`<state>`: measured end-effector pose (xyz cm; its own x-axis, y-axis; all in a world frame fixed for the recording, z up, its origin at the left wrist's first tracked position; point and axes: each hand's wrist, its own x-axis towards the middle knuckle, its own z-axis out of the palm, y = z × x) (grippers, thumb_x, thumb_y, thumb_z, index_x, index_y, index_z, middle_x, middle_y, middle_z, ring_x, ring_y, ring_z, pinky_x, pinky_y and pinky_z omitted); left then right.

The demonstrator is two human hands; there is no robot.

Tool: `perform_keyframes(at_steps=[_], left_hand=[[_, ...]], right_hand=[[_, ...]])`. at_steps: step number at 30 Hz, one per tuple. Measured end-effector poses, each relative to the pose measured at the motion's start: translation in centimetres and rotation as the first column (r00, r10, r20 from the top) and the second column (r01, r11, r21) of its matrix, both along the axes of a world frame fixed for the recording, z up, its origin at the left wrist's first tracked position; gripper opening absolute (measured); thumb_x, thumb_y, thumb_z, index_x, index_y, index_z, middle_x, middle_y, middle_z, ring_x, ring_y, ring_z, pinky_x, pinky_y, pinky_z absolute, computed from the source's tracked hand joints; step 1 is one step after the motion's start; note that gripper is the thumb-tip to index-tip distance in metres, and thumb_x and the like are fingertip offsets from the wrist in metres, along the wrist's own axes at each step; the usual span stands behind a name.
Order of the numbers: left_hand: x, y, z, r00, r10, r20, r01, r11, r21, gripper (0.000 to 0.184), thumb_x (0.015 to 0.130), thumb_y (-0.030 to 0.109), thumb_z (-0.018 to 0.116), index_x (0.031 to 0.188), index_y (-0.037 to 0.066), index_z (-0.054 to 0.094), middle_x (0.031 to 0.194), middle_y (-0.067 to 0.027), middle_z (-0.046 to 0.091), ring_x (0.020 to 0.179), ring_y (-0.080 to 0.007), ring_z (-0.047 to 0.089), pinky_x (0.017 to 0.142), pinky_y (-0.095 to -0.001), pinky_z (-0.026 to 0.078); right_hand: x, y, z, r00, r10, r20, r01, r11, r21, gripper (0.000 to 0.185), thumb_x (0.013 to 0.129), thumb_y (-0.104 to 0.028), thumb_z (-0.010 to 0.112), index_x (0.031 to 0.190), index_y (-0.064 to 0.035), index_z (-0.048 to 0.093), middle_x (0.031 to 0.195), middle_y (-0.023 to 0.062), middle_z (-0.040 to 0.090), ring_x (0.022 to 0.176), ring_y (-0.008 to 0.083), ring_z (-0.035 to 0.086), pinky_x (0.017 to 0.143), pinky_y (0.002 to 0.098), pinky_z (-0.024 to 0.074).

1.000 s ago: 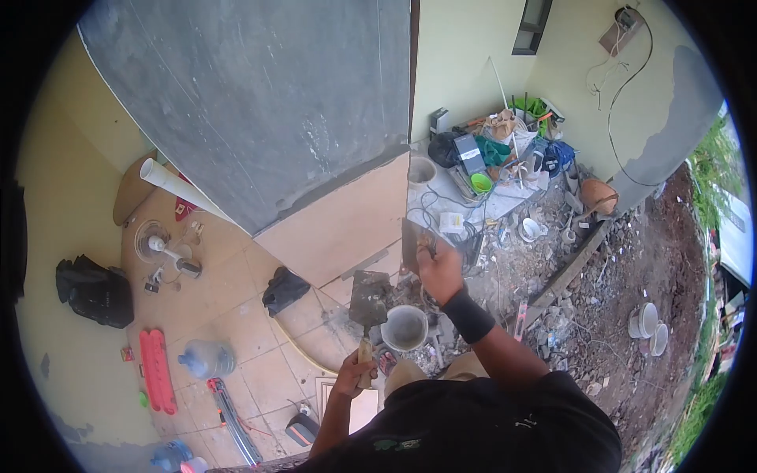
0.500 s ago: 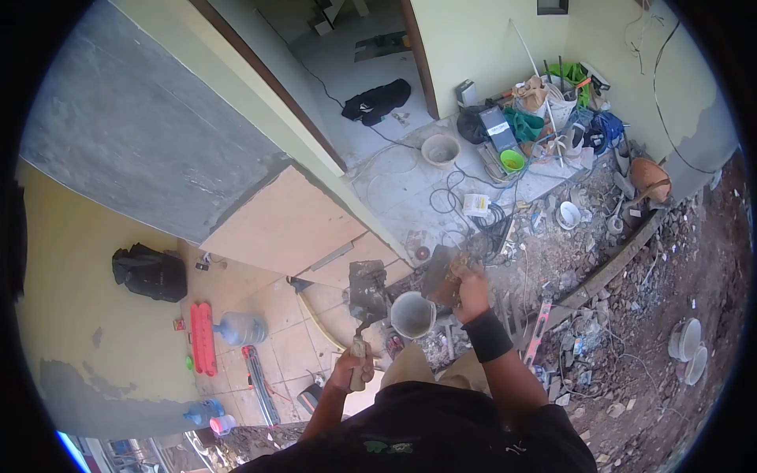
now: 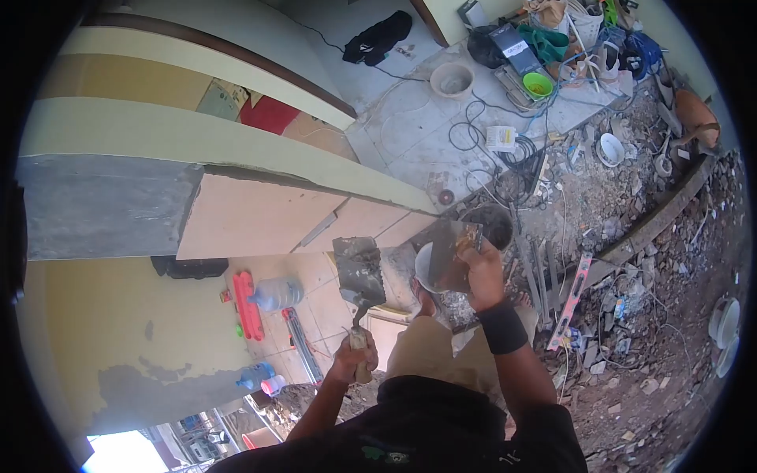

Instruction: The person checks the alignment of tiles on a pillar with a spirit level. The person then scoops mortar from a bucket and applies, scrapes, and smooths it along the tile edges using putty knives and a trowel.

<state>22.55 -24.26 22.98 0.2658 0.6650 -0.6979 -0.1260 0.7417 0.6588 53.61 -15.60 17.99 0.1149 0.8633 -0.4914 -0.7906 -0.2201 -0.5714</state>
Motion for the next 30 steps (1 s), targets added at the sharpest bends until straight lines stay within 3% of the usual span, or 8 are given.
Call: perform_keyframes(at_steps=[8, 15, 17, 21, 23, 27, 29, 30], left_hand=[[0.4, 4.2, -4.1, 0.989, 0.015, -0.144, 0.006, 0.990, 0.142, 0.018, 0.083, 0.009, 0.061, 0.097, 0.001, 0.052, 0.067, -0.0076, 0.056, 0.054, -0.0150, 0.054, 0.052, -0.0291, 0.045], [0.2, 5.5, -7.0, 0.772, -0.038, -0.634, 0.316, 0.889, 0.331, 0.021, 0.081, 0.011, 0.066, 0.095, 0.001, 0.054, 0.068, -0.0078, 0.059, 0.058, -0.0144, 0.059, 0.055, -0.0308, 0.047], [0.2, 5.5, -7.3, 0.580, -0.007, -0.815, 0.549, 0.742, 0.384, 0.027, 0.077, 0.010, 0.070, 0.097, 0.001, 0.054, 0.068, -0.0108, 0.060, 0.057, -0.0222, 0.061, 0.056, -0.0353, 0.050], [-0.3, 4.9, -8.7, 0.459, 0.093, -0.884, 0.598, 0.703, 0.384, 0.036, 0.075, 0.014, 0.076, 0.101, 0.001, 0.055, 0.072, -0.0183, 0.062, 0.063, -0.0381, 0.063, 0.059, -0.0424, 0.051], [-1.8, 4.4, -9.8, 0.402, 0.115, -0.909, 0.635, 0.680, 0.367, 0.036, 0.075, 0.014, 0.075, 0.101, 0.001, 0.055, 0.074, -0.0191, 0.063, 0.065, -0.0383, 0.063, 0.060, -0.0429, 0.051], [-5.4, 2.8, -10.4, 0.305, 0.096, -0.947, 0.648, 0.708, 0.280, 0.036, 0.077, 0.014, 0.074, 0.105, 0.001, 0.055, 0.079, -0.0210, 0.063, 0.070, -0.0401, 0.064, 0.060, -0.0449, 0.051], [-7.1, 1.6, -10.1, 0.305, 0.066, -0.950, 0.630, 0.734, 0.253, 0.035, 0.078, 0.017, 0.074, 0.105, 0.003, 0.056, 0.076, -0.0210, 0.061, 0.069, -0.0422, 0.063, 0.060, -0.0468, 0.050], [-7.5, 1.1, -9.5, 0.293, 0.022, -0.956, 0.597, 0.777, 0.201, 0.034, 0.078, 0.018, 0.073, 0.103, 0.002, 0.056, 0.075, -0.0214, 0.061, 0.070, -0.0438, 0.062, 0.062, -0.0478, 0.049]], right_hand=[[-4.1, 1.1, -1.9, 0.995, 0.078, 0.056, -0.074, 0.995, -0.067, 0.015, 0.083, -0.007, 0.056, 0.095, -0.0020, 0.062, 0.084, 0.0002, 0.059, 0.073, 0.0088, 0.056, 0.066, 0.0247, 0.0449], [-8.1, 4.4, -1.9, 0.996, 0.086, -0.019, -0.088, 0.984, -0.155, 0.016, 0.082, -0.007, 0.052, 0.093, 0.0020, 0.059, 0.084, 0.0068, 0.061, 0.074, 0.0156, 0.060, 0.067, 0.0288, 0.0485], [-8.8, 5.1, -1.8, 0.995, 0.084, -0.051, -0.091, 0.984, -0.151, 0.017, 0.081, -0.005, 0.052, 0.095, 0.0034, 0.059, 0.084, 0.0082, 0.061, 0.075, 0.0168, 0.062, 0.067, 0.0287, 0.0497], [-10.4, 5.3, -1.5, 0.998, 0.021, -0.051, -0.023, 0.999, -0.043, 0.018, 0.082, -0.003, 0.051, 0.097, 0.0031, 0.060, 0.084, 0.0082, 0.062, 0.076, 0.0175, 0.064, 0.069, 0.0281, 0.0507], [-11.5, 5.6, -2.3, 0.953, 0.004, -0.303, -0.081, 0.967, -0.243, 0.016, 0.083, -0.007, 0.053, 0.096, 0.0002, 0.061, 0.086, 0.0033, 0.060, 0.074, 0.0139, 0.059, 0.068, 0.0269, 0.0473], [-13.3, 6.8, -3.7, 0.916, -0.044, -0.398, -0.041, 0.978, -0.203, 0.019, 0.083, -0.009, 0.054, 0.099, 0.0015, 0.061, 0.087, 0.0029, 0.062, 0.075, 0.0132, 0.060, 0.068, 0.0271, 0.0481], [-13.3, 8.9, -3.2, 0.999, 0.032, 0.011, -0.032, 0.999, 0.043, 0.020, 0.084, -0.011, 0.055, 0.096, 0.0021, 0.063, 0.082, 0.0064, 0.063, 0.075, 0.0124, 0.061, 0.066, 0.0288, 0.0485], [-13.7, 10.2, -3.8, 1.000, 0.019, 0.002, -0.019, 0.999, 0.038, 0.020, 0.084, -0.011, 0.055, 0.096, 0.0021, 0.063, 0.082, 0.0064, 0.063, 0.075, 0.0124, 0.061, 0.066, 0.0288, 0.0485]])
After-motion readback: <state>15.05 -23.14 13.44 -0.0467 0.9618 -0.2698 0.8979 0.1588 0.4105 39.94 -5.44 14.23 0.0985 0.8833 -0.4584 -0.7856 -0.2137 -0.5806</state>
